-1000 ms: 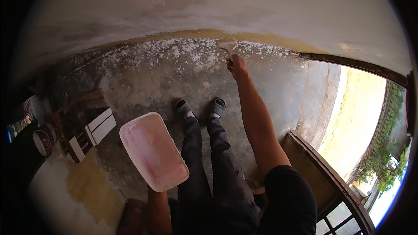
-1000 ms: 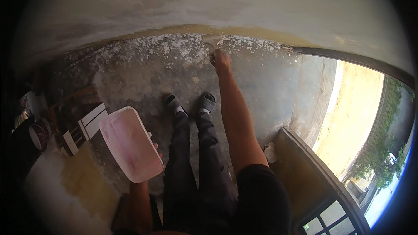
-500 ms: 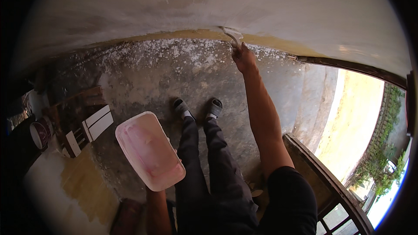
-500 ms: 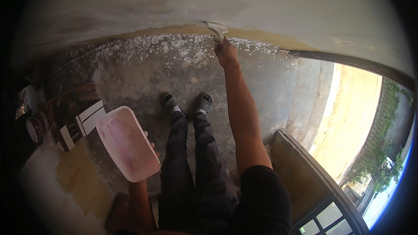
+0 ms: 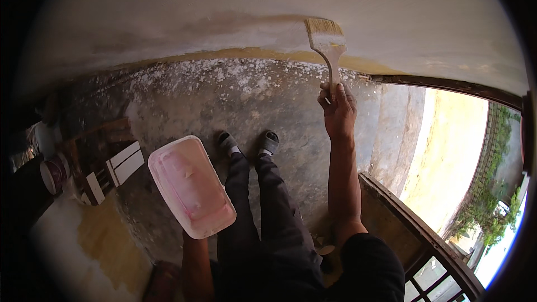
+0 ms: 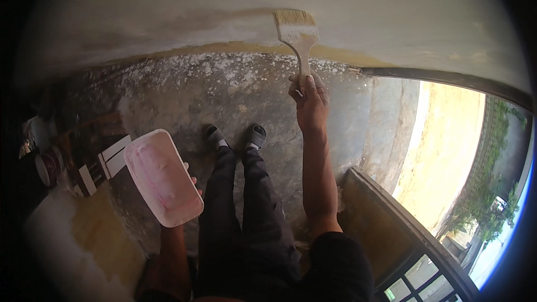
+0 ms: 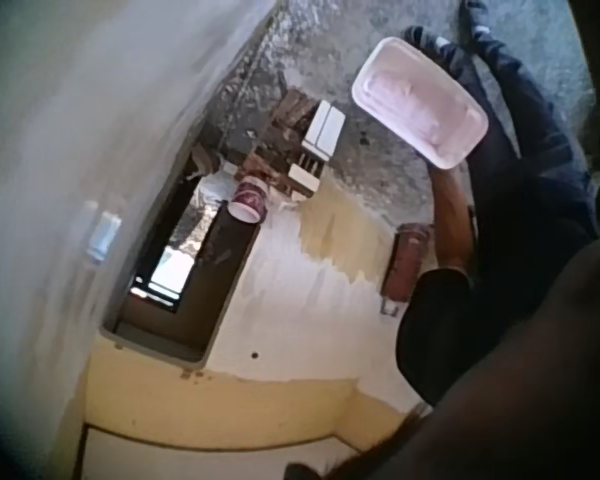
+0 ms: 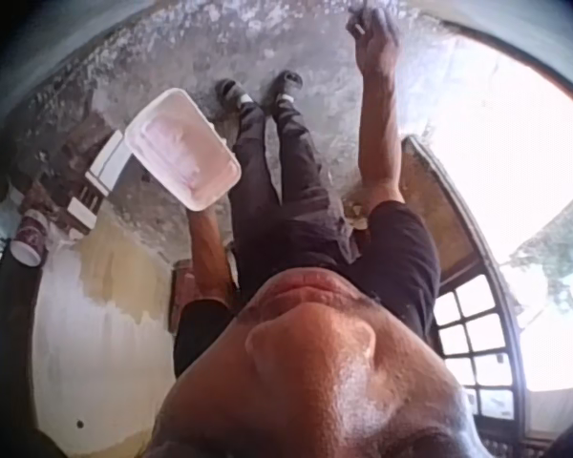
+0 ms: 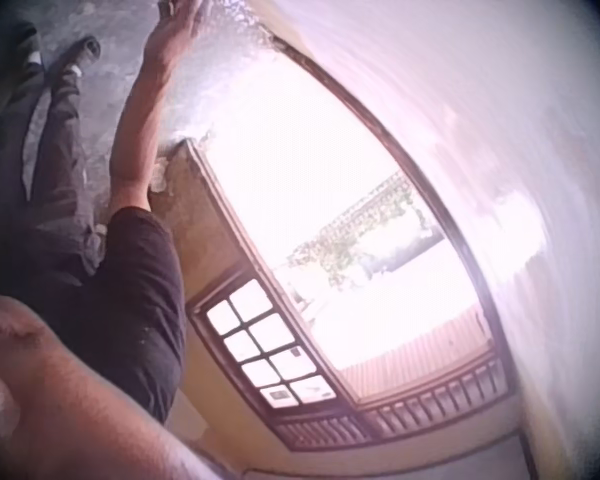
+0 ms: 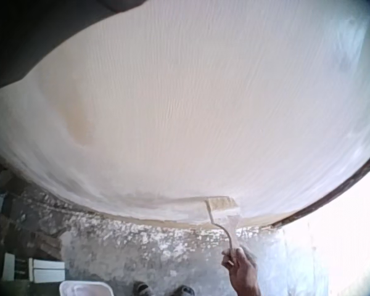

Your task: The person paints a section of an interior wall near an open doorway using a wide brush, dipping it into a small rectangular container of paint between strokes.

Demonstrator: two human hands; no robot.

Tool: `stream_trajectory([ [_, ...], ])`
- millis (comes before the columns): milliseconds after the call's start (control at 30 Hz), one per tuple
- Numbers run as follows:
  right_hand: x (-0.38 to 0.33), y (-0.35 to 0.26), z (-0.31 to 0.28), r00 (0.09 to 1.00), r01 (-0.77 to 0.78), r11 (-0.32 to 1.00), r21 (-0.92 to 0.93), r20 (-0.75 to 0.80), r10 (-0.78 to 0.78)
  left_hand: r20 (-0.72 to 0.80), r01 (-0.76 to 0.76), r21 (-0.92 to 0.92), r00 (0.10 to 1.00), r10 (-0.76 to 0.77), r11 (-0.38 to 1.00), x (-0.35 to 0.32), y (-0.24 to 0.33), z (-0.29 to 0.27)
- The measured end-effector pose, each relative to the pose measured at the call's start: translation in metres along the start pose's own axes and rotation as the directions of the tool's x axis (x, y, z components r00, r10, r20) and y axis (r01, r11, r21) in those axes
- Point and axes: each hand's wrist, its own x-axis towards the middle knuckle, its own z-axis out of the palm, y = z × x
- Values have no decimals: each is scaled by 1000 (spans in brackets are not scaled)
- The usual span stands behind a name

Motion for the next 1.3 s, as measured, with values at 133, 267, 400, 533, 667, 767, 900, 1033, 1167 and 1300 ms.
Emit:
stream_trajectory([
  [133,52,72,-27,994,-22,996,-84,-108,13,-24,4,-52,1000,-6,999,0,-6,3],
  [267,112,160,-82,985,-92,978,-188,-162,61,86,50,-40,995,-47,998,16,-12,-21],
  [400,109,199,-103,971,-184,968,-173,-186,152,106,140,-136,986,-126,981,20,-14,-35],
  [533,119,219,-110,923,-339,928,-153,-247,296,-2,145,-154,989,-147,977,18,-18,-28],
  [667,143,192,-80,917,-346,935,-78,-241,320,-101,93,-77,990,-101,993,8,-18,-28],
  [767,147,160,-66,911,-306,950,64,-271,312,-87,98,-82,991,-105,992,11,-19,-26],
  [900,110,108,-45,940,-200,972,125,-253,227,79,101,-103,993,-93,990,17,-24,-31],
  [1033,46,34,-12,975,-57,981,184,-200,94,1,102,-162,995,-103,981,15,-23,-15],
  [1167,-1,2,5,996,26,979,203,-86,-8,-11,129,-168,991,-133,977,15,-13,-18],
  [1300,17,46,3,999,6,977,211,33,-13,0,119,-158,993,-120,980,16,-20,-18],
])
